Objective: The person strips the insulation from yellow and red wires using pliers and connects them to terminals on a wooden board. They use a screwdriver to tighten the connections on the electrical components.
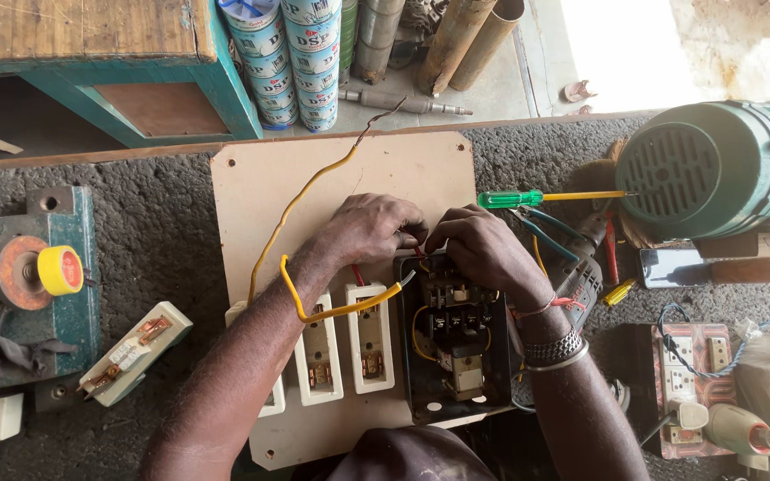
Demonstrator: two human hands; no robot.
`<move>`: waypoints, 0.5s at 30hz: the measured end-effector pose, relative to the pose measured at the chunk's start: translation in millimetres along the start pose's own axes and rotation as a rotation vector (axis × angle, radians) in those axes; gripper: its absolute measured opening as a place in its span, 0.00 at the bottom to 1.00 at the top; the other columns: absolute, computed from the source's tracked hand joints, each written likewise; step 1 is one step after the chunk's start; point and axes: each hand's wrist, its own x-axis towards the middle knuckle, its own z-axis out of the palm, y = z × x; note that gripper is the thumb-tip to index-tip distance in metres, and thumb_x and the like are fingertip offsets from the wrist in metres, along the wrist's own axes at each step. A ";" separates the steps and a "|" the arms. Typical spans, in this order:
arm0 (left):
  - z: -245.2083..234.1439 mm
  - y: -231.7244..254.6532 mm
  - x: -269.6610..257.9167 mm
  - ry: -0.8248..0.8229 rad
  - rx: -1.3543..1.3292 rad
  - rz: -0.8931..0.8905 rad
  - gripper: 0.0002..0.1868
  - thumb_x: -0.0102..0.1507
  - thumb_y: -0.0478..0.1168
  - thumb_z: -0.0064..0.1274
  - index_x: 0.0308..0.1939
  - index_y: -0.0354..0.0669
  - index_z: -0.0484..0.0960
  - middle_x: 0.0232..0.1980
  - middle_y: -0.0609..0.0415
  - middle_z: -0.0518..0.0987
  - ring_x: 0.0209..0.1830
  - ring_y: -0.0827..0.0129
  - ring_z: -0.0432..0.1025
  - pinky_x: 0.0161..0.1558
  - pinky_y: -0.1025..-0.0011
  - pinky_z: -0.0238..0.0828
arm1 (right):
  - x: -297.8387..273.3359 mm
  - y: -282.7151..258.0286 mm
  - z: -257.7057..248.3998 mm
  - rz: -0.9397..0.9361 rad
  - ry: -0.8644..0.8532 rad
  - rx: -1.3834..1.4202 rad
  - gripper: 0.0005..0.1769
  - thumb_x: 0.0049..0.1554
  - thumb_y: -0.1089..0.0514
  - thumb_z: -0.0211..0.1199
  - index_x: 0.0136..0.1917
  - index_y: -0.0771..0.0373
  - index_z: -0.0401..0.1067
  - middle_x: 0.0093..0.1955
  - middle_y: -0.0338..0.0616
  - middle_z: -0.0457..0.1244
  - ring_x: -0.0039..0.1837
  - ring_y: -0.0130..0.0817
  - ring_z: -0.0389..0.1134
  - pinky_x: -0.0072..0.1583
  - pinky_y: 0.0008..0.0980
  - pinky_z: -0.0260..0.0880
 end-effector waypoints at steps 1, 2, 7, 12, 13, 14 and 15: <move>-0.1 0.8 -0.2 -0.012 0.008 -0.008 0.11 0.60 0.48 0.63 0.46 0.57 0.87 0.46 0.61 0.86 0.49 0.66 0.80 0.56 0.61 0.74 | -0.6 0.5 0.7 0.002 -0.001 -0.005 0.12 0.49 0.61 0.57 0.45 0.58 0.80 0.46 0.44 0.69 0.55 0.45 0.69 0.58 0.43 0.69; -1.0 1.3 -0.1 -0.024 0.017 -0.017 0.11 0.60 0.49 0.62 0.46 0.57 0.87 0.46 0.61 0.86 0.50 0.66 0.80 0.56 0.61 0.74 | -0.2 0.9 1.3 0.003 0.000 -0.009 0.12 0.49 0.61 0.57 0.45 0.58 0.80 0.46 0.45 0.69 0.55 0.46 0.69 0.58 0.43 0.69; -0.8 5.5 0.3 -0.018 0.097 0.023 0.12 0.61 0.48 0.60 0.47 0.55 0.85 0.46 0.58 0.85 0.51 0.63 0.77 0.56 0.58 0.71 | 2.1 1.7 4.1 0.019 0.011 -0.040 0.13 0.48 0.63 0.57 0.44 0.59 0.79 0.46 0.45 0.69 0.54 0.47 0.69 0.58 0.44 0.68; -0.2 7.3 -3.7 0.011 0.114 0.055 0.10 0.62 0.44 0.59 0.44 0.47 0.80 0.44 0.54 0.83 0.51 0.57 0.76 0.54 0.55 0.71 | -1.8 -9.7 -5.1 0.179 0.055 0.158 0.08 0.48 0.65 0.59 0.44 0.63 0.73 0.45 0.47 0.68 0.50 0.44 0.70 0.54 0.40 0.71; -0.4 6.9 -4.8 0.016 0.094 0.056 0.11 0.61 0.45 0.60 0.43 0.47 0.79 0.43 0.54 0.83 0.50 0.57 0.76 0.53 0.54 0.71 | -5.8 -14.4 -7.4 0.187 0.128 0.195 0.08 0.48 0.67 0.57 0.43 0.64 0.72 0.48 0.46 0.69 0.52 0.43 0.71 0.54 0.40 0.71; -1.6 5.8 -5.3 0.024 0.073 0.055 0.11 0.61 0.46 0.60 0.42 0.46 0.78 0.42 0.54 0.83 0.50 0.57 0.76 0.53 0.54 0.71 | -10.6 -19.6 -9.8 0.191 0.199 0.230 0.09 0.48 0.68 0.54 0.42 0.64 0.71 0.52 0.46 0.69 0.55 0.42 0.72 0.54 0.39 0.72; -2.8 3.8 -5.9 0.046 0.065 0.097 0.11 0.60 0.44 0.61 0.41 0.46 0.79 0.42 0.54 0.83 0.49 0.57 0.77 0.52 0.55 0.72 | -16.0 -25.1 -11.2 0.194 0.270 0.266 0.09 0.47 0.69 0.52 0.42 0.64 0.70 0.56 0.45 0.70 0.57 0.42 0.72 0.55 0.39 0.72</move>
